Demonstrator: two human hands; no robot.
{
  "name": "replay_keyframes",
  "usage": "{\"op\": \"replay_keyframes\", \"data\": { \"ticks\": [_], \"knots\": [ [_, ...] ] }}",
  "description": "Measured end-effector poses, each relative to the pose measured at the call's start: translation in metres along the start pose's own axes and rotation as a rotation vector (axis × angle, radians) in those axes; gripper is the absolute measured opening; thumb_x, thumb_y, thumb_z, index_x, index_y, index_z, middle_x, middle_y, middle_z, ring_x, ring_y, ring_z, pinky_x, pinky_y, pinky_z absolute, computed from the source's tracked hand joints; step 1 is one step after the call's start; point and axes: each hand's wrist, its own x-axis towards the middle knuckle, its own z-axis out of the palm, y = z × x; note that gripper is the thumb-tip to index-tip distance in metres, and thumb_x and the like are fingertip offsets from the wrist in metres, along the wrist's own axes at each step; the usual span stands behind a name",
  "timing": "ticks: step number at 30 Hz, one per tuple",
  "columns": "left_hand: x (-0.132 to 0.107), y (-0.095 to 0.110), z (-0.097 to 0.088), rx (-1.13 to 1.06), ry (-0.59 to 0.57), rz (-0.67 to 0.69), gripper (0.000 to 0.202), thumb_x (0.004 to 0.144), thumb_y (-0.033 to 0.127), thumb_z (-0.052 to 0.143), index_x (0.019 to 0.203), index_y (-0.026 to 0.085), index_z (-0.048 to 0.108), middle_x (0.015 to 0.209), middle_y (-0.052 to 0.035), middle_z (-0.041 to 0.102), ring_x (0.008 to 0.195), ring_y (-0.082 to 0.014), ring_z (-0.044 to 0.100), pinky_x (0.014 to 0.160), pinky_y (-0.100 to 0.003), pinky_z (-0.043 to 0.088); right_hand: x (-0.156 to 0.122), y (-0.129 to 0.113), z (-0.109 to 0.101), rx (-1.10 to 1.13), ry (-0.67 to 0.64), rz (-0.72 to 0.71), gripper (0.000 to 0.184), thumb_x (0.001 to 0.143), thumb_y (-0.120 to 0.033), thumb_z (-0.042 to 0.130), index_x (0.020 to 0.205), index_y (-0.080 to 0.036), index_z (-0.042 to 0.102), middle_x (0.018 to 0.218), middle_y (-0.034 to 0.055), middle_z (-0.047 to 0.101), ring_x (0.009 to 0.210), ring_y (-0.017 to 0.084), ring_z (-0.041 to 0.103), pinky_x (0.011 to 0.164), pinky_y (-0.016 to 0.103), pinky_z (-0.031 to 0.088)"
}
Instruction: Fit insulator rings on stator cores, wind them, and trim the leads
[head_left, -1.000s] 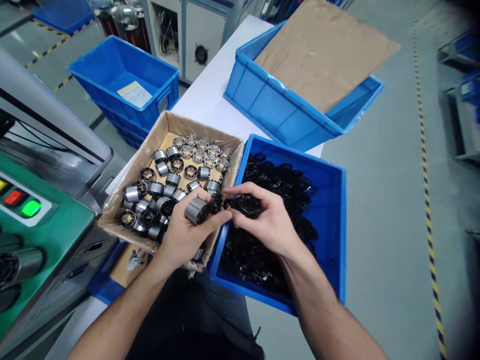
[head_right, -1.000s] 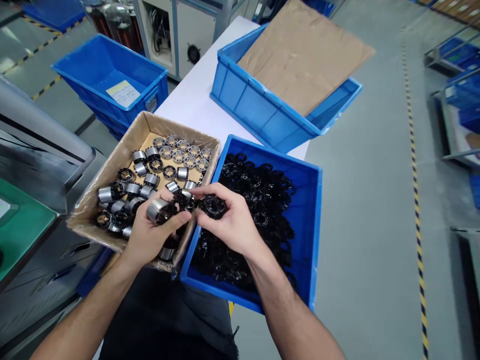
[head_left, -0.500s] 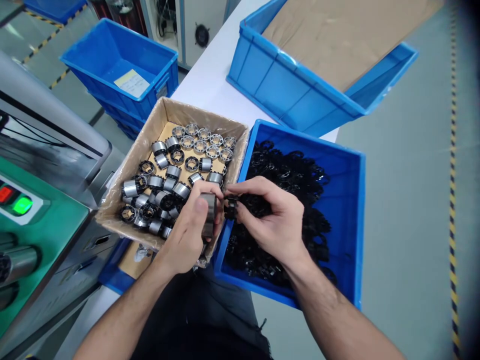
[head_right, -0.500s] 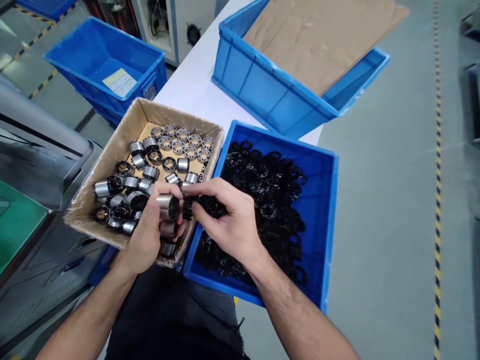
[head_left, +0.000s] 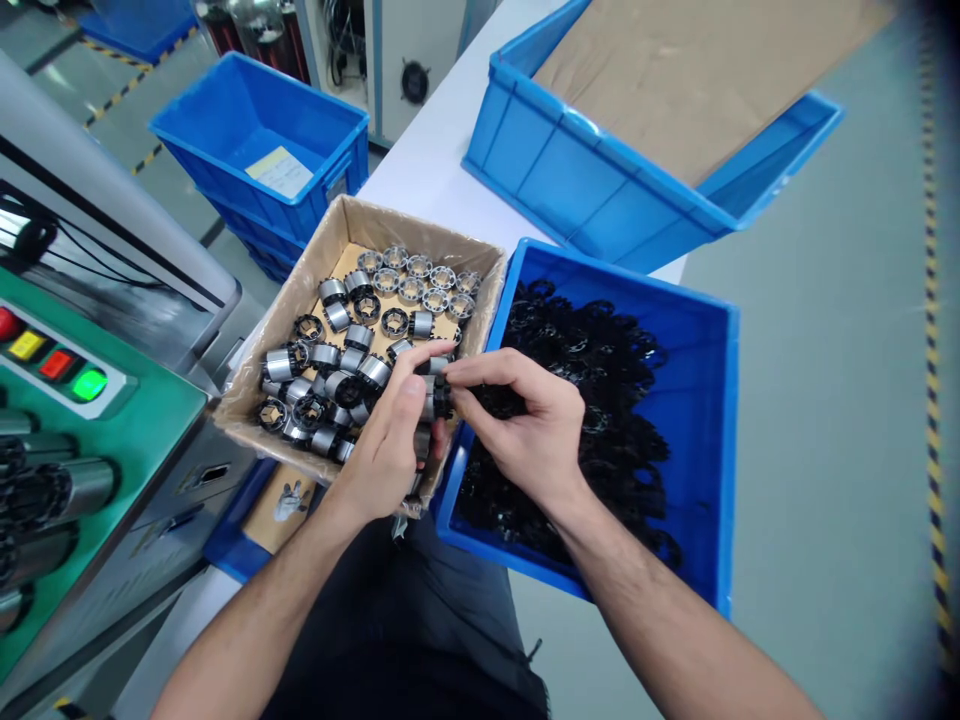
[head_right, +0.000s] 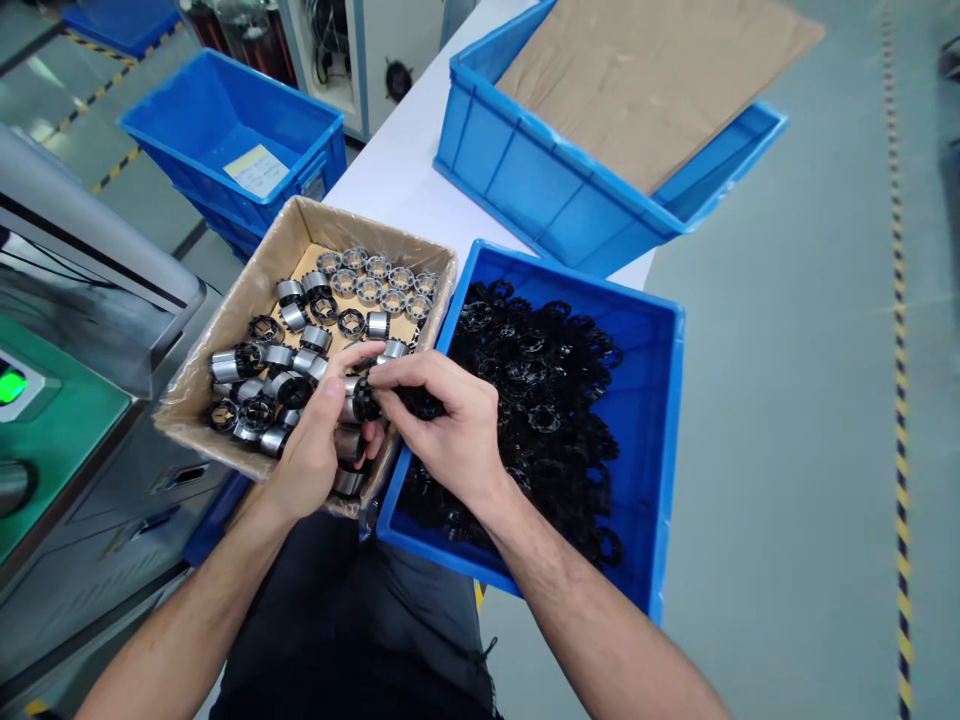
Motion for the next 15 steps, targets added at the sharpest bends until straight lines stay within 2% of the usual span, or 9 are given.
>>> {"op": "replay_keyframes", "data": {
  "ticks": [3,10,15],
  "knots": [
    [0.0008,-0.0013,-0.0006,0.001,0.013,-0.012,0.069,0.115,0.081,0.050,0.164,0.032,0.060,0.079,0.0000,0.063,0.066,-0.0188,0.063,0.051,-0.024,0.049,-0.0005,0.0036,-0.0004,-0.004,-0.018,-0.066,0.017,0.102,-0.012,0.084,0.098,-0.028,0.089,0.105,0.0034,0.092,0.098,0.023,0.089,0.090,0.038,0.074],
    [0.0026,0.0007,-0.0008,0.050,-0.017,0.027,0.066,0.116,0.080,0.047,0.155,0.030,0.065,0.073,0.0000,0.062,0.061,-0.0180,0.059,0.052,-0.025,0.049,-0.0047,0.0046,0.0036,-0.042,0.027,-0.082,0.021,0.102,-0.013,0.083,0.102,-0.032,0.094,0.107,0.0041,0.091,0.095,0.022,0.088,0.085,0.037,0.075],
    [0.0005,-0.0049,-0.0054,-0.067,-0.044,-0.059,0.066,0.116,0.082,0.043,0.155,0.031,0.060,0.076,-0.0002,0.065,0.064,-0.0180,0.063,0.055,-0.024,0.052,-0.0053,-0.0017,0.0079,-0.058,0.046,-0.095,0.021,0.101,-0.010,0.084,0.102,-0.030,0.092,0.103,0.0046,0.089,0.090,0.020,0.086,0.079,0.033,0.074]
  ]
}}
